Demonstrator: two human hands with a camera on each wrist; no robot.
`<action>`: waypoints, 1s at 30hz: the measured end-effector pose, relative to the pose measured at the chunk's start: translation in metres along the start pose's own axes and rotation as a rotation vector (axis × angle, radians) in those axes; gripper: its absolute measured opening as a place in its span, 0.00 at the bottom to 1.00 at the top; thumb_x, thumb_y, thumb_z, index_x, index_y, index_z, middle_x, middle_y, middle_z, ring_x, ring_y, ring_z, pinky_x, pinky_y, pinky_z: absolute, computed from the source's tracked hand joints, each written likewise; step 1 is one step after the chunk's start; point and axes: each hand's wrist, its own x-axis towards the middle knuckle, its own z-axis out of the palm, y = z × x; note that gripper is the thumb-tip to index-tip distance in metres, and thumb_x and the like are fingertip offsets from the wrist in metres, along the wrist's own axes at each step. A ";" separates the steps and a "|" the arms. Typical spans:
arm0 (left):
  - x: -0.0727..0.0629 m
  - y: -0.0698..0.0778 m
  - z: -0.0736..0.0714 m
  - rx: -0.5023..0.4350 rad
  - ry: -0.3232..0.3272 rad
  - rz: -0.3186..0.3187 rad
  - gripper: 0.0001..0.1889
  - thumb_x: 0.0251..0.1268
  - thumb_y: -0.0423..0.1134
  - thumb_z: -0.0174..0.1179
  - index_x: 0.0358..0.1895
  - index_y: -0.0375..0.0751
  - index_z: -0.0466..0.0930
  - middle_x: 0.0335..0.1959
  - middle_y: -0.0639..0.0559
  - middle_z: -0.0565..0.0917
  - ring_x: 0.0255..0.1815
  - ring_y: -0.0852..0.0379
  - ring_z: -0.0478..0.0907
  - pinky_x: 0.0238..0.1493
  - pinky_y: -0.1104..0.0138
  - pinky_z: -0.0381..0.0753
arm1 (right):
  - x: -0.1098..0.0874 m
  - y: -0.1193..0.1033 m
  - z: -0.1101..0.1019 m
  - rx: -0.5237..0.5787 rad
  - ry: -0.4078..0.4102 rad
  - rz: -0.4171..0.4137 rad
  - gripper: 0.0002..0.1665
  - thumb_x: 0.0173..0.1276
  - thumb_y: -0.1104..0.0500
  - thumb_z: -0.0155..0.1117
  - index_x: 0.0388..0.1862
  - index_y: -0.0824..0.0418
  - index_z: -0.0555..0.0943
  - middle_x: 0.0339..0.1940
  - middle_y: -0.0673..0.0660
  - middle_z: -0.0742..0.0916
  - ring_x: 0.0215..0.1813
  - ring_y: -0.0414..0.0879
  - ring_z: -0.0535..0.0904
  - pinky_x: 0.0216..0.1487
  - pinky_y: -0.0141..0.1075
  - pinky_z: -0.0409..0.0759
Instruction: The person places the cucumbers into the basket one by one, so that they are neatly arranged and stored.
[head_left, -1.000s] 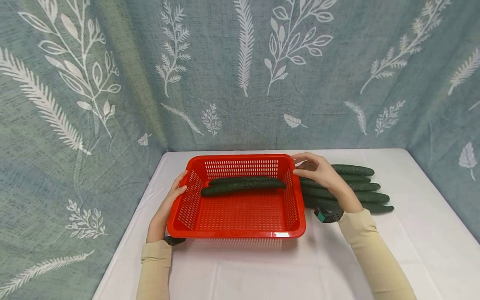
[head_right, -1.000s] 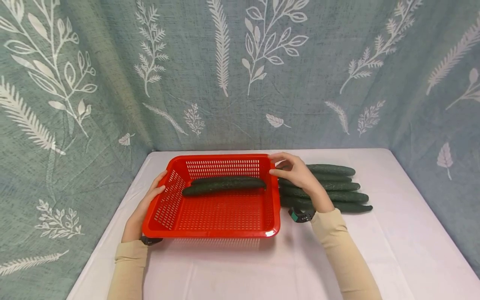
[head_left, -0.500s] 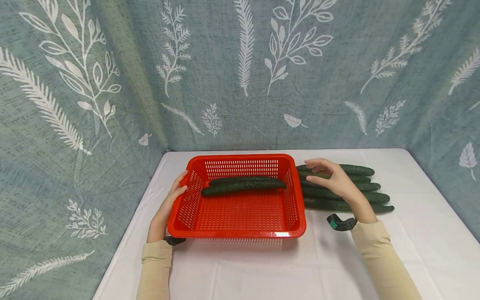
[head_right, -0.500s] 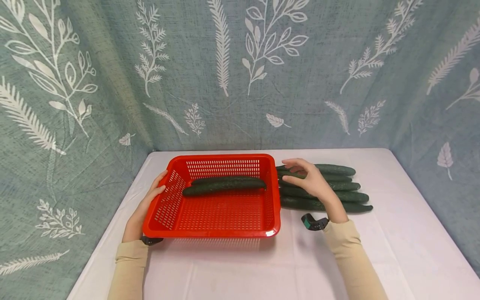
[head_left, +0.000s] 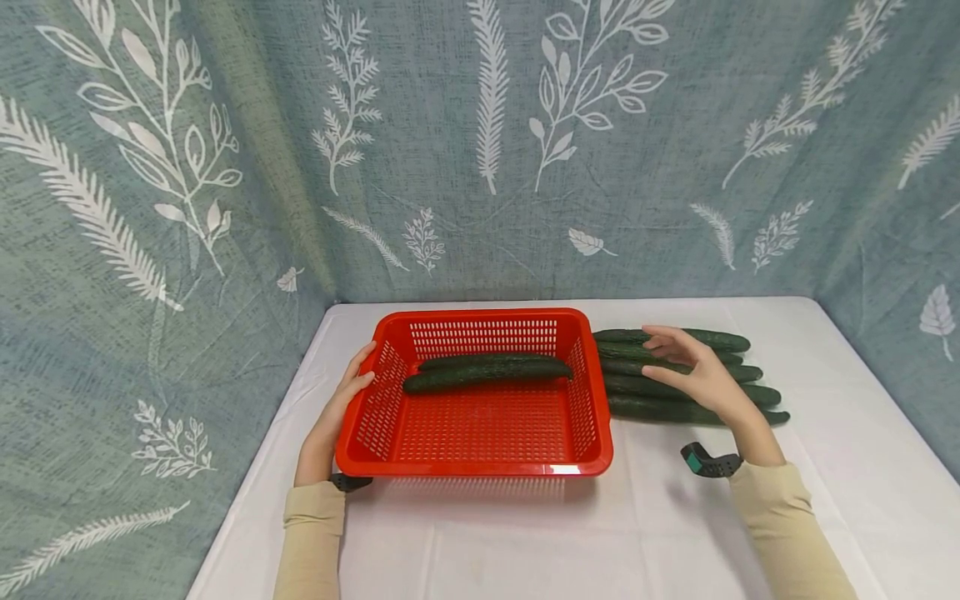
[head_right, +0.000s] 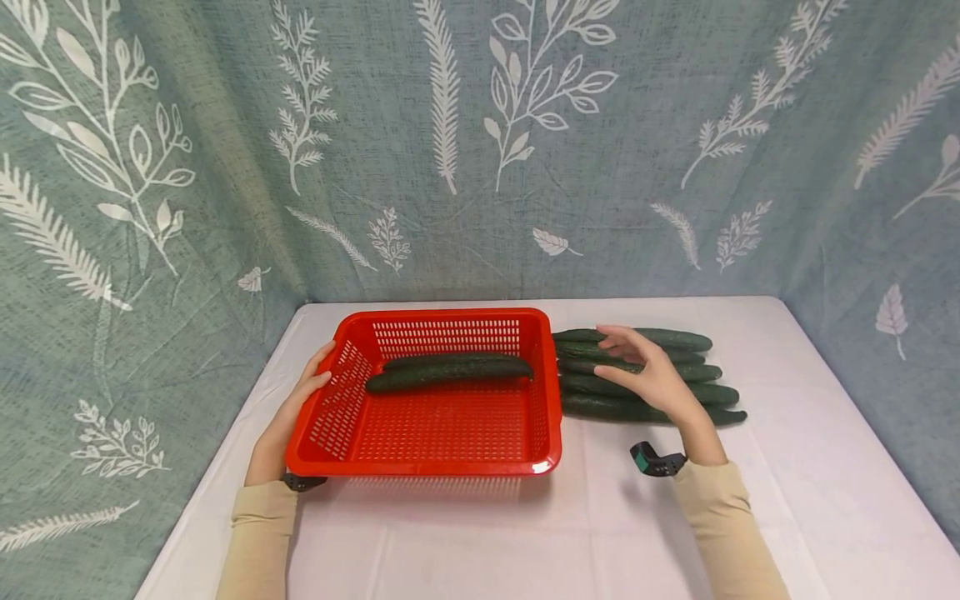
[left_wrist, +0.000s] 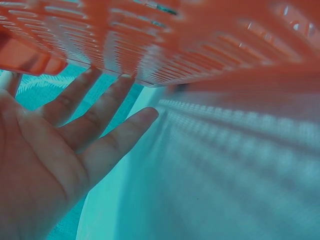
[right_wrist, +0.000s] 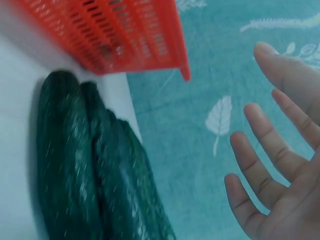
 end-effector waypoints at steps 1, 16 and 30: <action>0.000 0.000 0.000 -0.001 -0.001 0.000 0.27 0.75 0.41 0.32 0.74 0.57 0.38 0.72 0.44 0.45 0.58 0.46 0.62 0.49 0.63 0.74 | -0.002 0.002 -0.002 -0.005 0.001 -0.001 0.33 0.61 0.63 0.65 0.65 0.57 0.68 0.53 0.55 0.78 0.50 0.32 0.72 0.54 0.39 0.69; -0.001 0.001 0.001 -0.012 0.005 -0.008 0.27 0.75 0.42 0.32 0.74 0.59 0.38 0.72 0.45 0.45 0.58 0.45 0.62 0.50 0.62 0.73 | -0.033 0.045 -0.025 -0.103 -0.010 0.039 0.33 0.63 0.57 0.64 0.66 0.58 0.66 0.58 0.60 0.75 0.54 0.39 0.71 0.54 0.34 0.69; -0.001 0.000 0.001 -0.015 -0.007 0.007 0.27 0.76 0.43 0.33 0.74 0.58 0.38 0.72 0.45 0.45 0.57 0.47 0.63 0.50 0.63 0.74 | -0.062 0.070 -0.036 -0.219 0.015 0.084 0.31 0.63 0.56 0.63 0.64 0.60 0.69 0.55 0.61 0.77 0.49 0.27 0.67 0.50 0.37 0.65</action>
